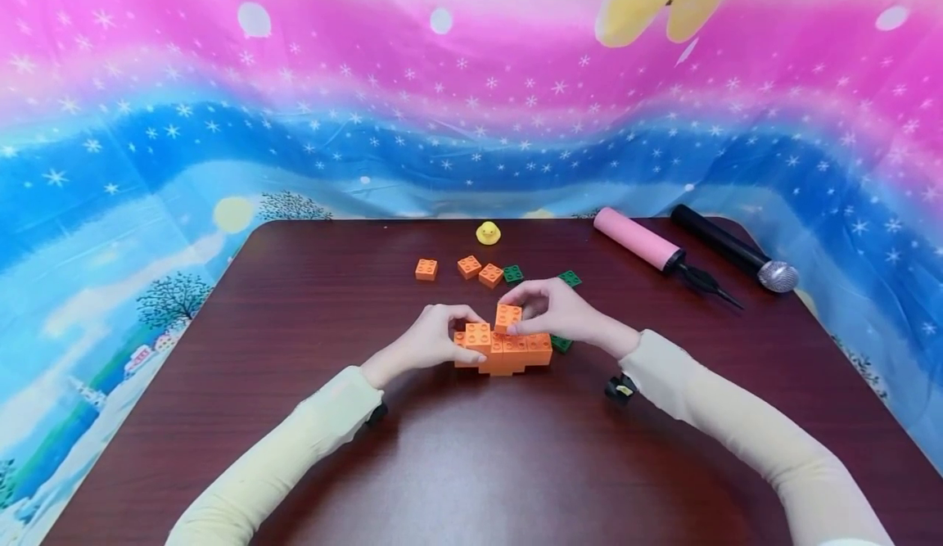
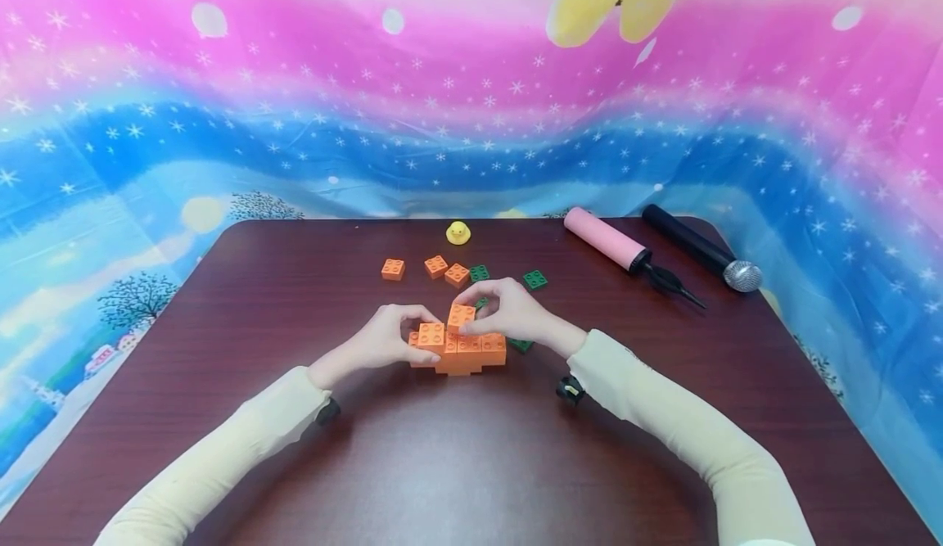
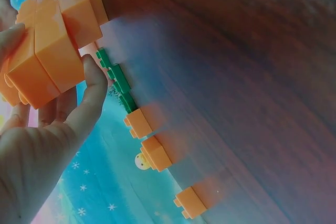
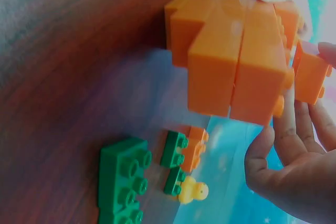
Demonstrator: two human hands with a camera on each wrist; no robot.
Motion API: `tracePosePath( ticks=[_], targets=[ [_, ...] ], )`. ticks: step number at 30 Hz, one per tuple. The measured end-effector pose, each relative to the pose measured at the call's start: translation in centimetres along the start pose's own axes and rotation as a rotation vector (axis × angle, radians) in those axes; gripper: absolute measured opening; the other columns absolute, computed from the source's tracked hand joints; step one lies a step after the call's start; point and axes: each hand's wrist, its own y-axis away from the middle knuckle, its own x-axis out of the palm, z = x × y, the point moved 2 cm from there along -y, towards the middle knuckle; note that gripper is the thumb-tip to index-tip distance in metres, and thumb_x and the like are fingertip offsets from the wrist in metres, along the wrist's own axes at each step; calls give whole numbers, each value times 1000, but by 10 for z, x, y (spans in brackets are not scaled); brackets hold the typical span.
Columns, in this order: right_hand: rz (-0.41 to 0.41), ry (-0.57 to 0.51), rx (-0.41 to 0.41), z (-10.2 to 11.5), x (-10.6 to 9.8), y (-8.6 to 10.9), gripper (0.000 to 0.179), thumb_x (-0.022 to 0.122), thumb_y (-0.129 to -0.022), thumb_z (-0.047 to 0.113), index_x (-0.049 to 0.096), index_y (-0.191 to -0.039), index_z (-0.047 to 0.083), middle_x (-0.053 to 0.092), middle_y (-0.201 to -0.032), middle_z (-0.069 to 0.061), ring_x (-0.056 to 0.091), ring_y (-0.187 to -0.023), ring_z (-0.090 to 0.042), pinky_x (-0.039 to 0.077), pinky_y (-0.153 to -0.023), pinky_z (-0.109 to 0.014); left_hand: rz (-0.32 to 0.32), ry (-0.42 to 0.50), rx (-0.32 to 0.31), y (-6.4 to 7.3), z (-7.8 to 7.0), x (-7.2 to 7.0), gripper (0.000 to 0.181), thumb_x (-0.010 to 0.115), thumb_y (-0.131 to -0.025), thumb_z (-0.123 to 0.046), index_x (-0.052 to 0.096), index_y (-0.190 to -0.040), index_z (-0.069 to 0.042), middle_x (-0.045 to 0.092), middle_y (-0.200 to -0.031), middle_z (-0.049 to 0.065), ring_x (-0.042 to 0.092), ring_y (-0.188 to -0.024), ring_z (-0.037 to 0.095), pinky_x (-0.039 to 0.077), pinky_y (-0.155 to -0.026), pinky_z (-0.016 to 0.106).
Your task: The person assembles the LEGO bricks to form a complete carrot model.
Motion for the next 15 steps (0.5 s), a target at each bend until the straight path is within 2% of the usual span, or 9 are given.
tracePosePath(
  ticks=[6,11,15],
  targets=[
    [39,22,-60,-1,7,1,36,77,-79,9,66,-113,2,69,-105,-13,65,-77,-19,56,-72,-31,6,16,0,0,0,0,37,82,-75,-23,68,-106,-9,70,-101,4,58,-84,17,51,-72,23],
    [57,36,-87,-4,9,1,36,77,-80,11,67,-113,3,69,-108,-11,65,-93,-19,55,-83,-40,1,13,-3,0,1,0,37,82,-74,-22,68,-105,-9,69,-101,5,58,-84,18,51,-71,24],
    [85,42,-104,-5,11,1,35,75,-81,11,67,-114,3,68,-110,-11,63,-101,-20,54,-86,-37,2,15,-4,0,1,0,36,82,-74,-21,69,-105,-9,69,-100,4,58,-83,16,51,-71,23]
  ],
)
